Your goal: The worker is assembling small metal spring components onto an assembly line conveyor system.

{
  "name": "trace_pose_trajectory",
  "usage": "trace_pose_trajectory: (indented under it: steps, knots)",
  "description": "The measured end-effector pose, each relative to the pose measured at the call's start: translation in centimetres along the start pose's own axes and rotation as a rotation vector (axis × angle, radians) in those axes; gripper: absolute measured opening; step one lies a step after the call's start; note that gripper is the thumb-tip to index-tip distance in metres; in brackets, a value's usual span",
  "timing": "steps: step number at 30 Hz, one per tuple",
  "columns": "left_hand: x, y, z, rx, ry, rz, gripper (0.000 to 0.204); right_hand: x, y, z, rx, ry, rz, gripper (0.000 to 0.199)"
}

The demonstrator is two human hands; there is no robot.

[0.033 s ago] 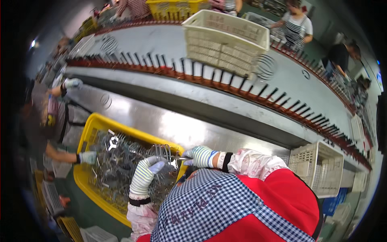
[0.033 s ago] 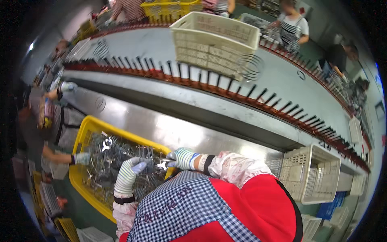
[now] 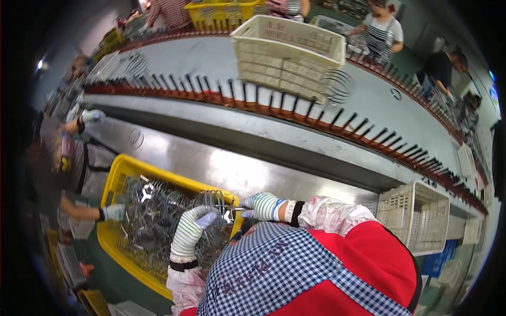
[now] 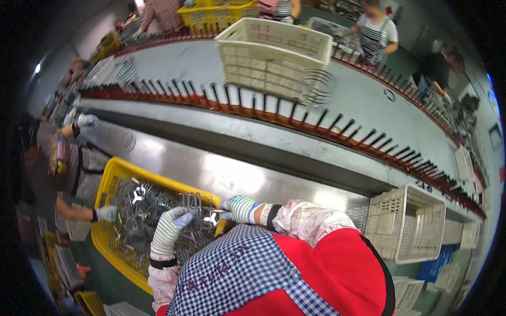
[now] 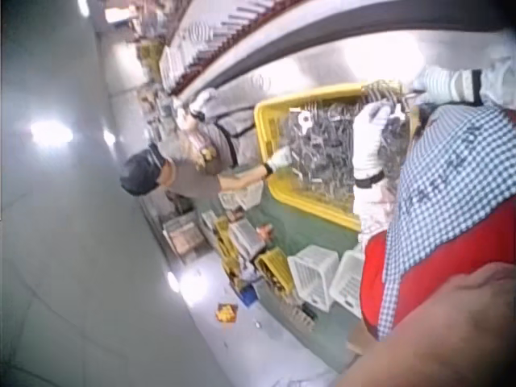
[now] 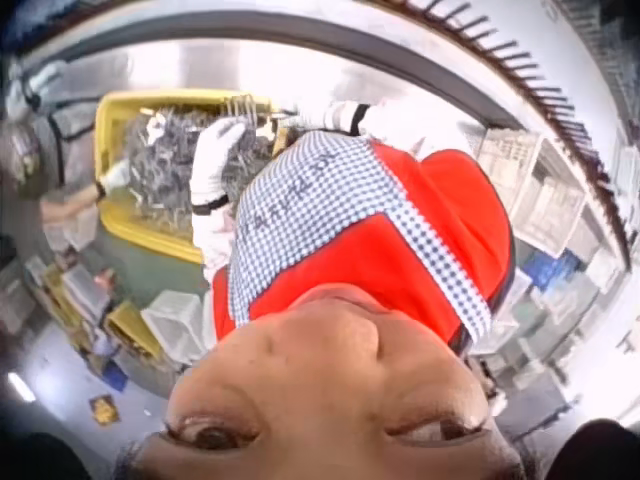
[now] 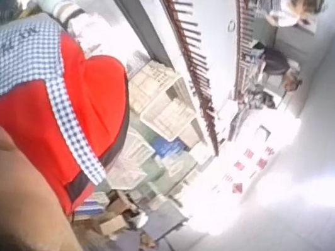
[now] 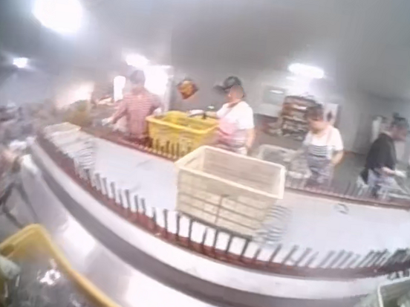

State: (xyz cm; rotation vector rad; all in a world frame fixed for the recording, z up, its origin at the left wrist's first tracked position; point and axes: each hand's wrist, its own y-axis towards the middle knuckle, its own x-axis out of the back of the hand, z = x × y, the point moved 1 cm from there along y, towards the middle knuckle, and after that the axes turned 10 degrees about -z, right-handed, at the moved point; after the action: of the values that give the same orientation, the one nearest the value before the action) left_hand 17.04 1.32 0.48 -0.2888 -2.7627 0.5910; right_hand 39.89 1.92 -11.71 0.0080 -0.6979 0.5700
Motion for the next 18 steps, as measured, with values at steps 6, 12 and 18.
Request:
trace_pose_trajectory:
  steps: [6, 12, 18]
  knots:
    - [-5.6, 2.7, -1.3, -0.293, -0.036, -0.148, 0.050, 4.6, -7.0, -9.3, -0.144, 0.237, -0.508, 0.033]
    - [-7.3, 3.0, -0.1, -0.242, -0.051, -0.128, 0.045, 16.2, -16.2, -22.4, 0.229, 2.035, -1.305, 0.021]
    - [-9.0, 2.4, 0.3, -0.186, -0.074, -0.154, 0.044, 27.2, -34.6, -33.9, -0.526, 0.262, -2.199, 0.026]
